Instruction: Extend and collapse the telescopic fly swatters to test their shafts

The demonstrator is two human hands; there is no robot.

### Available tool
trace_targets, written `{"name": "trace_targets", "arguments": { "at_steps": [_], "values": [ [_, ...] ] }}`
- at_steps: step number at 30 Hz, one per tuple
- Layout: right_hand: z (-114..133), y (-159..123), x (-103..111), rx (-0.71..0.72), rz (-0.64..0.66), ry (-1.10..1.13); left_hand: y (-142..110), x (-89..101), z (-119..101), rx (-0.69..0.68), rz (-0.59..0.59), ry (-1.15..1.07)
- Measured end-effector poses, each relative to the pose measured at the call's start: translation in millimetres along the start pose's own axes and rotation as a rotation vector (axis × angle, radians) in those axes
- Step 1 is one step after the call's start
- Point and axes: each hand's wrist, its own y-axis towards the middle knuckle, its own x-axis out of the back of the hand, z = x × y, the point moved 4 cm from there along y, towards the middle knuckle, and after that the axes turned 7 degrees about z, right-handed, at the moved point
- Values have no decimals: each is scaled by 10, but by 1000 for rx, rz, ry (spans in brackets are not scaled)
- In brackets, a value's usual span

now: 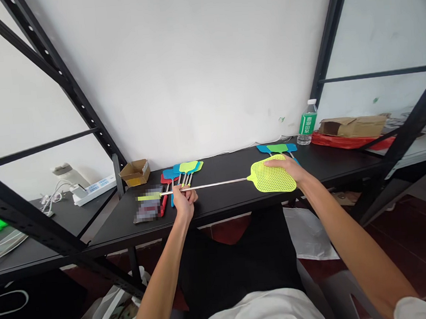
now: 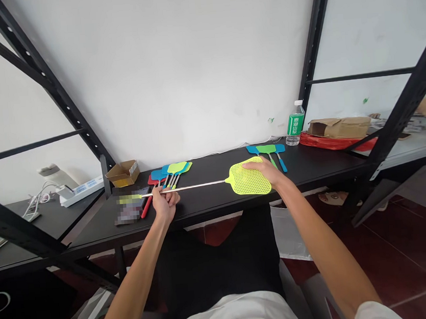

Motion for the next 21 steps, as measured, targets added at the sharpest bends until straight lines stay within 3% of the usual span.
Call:
{"name": "trace_targets", "arguments": {
  "at_steps": [5, 21],
  "values": [
    [-52, 25, -138, 2, 58, 8, 1, -5, 7, 5, 34, 24],
    [-259, 156, -282, -49, -17, 4, 48, -10, 39, -10, 48, 104]
  ]
}}
